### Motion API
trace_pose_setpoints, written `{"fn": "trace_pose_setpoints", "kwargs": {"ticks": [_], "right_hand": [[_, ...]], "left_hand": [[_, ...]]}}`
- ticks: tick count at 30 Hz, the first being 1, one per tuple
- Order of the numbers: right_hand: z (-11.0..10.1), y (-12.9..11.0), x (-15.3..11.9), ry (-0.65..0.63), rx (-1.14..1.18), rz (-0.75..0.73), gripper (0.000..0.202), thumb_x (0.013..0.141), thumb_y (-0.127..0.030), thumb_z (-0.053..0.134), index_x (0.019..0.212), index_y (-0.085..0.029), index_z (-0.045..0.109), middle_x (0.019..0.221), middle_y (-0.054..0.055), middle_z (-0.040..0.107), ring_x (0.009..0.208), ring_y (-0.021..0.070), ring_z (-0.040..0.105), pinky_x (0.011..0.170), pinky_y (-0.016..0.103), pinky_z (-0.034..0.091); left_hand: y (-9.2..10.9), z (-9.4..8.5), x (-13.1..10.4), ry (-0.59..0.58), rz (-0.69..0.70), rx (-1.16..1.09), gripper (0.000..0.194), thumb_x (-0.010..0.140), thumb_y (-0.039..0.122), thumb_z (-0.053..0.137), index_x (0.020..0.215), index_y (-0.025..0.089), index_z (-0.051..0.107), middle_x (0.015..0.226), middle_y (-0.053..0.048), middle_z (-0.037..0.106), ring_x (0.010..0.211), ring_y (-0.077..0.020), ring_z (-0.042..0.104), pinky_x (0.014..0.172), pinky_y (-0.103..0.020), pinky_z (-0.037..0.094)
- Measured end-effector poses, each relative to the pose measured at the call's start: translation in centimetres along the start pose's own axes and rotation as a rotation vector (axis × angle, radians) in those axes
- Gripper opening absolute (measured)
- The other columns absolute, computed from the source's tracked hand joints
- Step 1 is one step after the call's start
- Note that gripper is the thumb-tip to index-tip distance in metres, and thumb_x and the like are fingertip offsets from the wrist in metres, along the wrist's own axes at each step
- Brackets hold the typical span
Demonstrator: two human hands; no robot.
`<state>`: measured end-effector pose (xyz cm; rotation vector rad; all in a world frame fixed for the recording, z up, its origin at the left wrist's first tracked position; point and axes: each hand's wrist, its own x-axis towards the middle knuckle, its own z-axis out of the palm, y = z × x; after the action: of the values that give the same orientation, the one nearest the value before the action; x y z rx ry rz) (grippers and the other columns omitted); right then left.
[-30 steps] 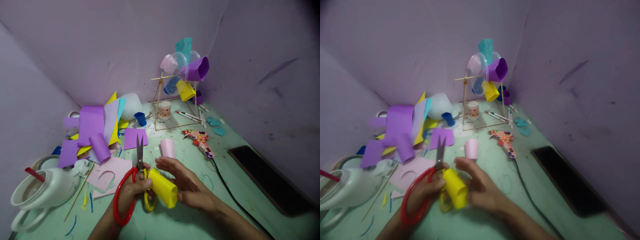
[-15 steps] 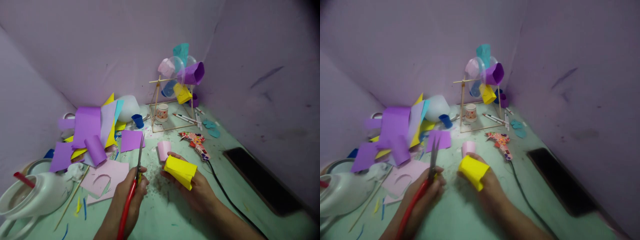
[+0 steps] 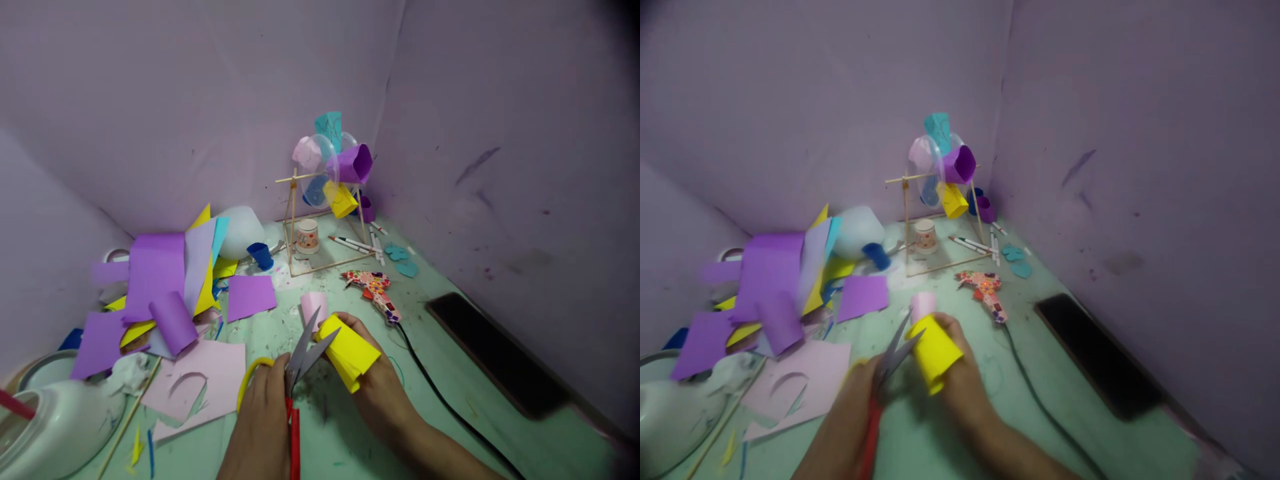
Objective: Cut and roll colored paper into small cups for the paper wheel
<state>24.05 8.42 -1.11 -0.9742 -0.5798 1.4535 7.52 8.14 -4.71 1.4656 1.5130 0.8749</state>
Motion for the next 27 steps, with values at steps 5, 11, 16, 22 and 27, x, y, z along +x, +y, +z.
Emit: {"fn": "trace_pose_setpoints", "kwargs": {"ticks": [5,11,16,22,27], "right_hand": [[0.1,1.5,-0.2,-0.005,-0.021,0.002,0.042,0.066,-0.034,0.067,0.102,-0.025,0.049,0.085,0.002,0.062,0.067,0.016,0.058,0.06,0.026,0.045],[0.5,1.1,-0.8,-0.015,-0.028,0.009,0.044,0.068,-0.036,0.067,0.104,-0.025,0.046,0.095,0.004,0.061,0.077,0.0178,0.058,0.065,0.026,0.045],[1.0,0.1,-1.2,-0.016,-0.056,0.014,0.043,0.067,-0.036,0.068,0.102,-0.024,0.046,0.093,0.003,0.061,0.078,0.0182,0.057,0.065,0.026,0.044],[0.9,0.0,-1.1,-0.021,-0.102,-0.011,0.04,0.068,-0.036,0.067,0.101,-0.025,0.047,0.09,0.003,0.061,0.077,0.018,0.057,0.066,0.027,0.045],[0.7,0.1,-0.8,-0.054,-0.081,-0.031,0.038,0.068,-0.034,0.065,0.1,-0.026,0.047,0.088,0.001,0.061,0.073,0.017,0.057,0.062,0.025,0.045]], "left_hand": [[0.2,0.4,0.0,0.015,0.0,-0.059,0.038,0.061,0.016,0.055,0.097,0.02,0.062,0.097,-0.014,0.064,0.105,-0.0377,0.05,0.085,-0.046,0.041],[2.1,0.1,-0.9,-0.033,0.044,0.006,0.037,0.067,0.017,0.052,0.102,0.018,0.061,0.103,-0.016,0.062,0.106,-0.0354,0.05,0.088,-0.045,0.039],[3.1,-0.3,-0.7,-0.04,0.03,0.073,0.034,0.069,0.018,0.051,0.101,0.017,0.062,0.1,-0.016,0.064,0.099,-0.0328,0.054,0.086,-0.042,0.039],[3.0,-0.9,-0.9,-0.086,0.014,0.125,0.034,0.069,0.018,0.051,0.102,0.017,0.062,0.097,-0.016,0.065,0.096,-0.0322,0.056,0.083,-0.04,0.04],[2.7,-1.0,-1.1,-0.087,-0.022,0.182,0.034,0.07,0.019,0.05,0.101,0.02,0.062,0.092,-0.014,0.066,0.091,-0.0307,0.058,0.079,-0.037,0.042]]}}
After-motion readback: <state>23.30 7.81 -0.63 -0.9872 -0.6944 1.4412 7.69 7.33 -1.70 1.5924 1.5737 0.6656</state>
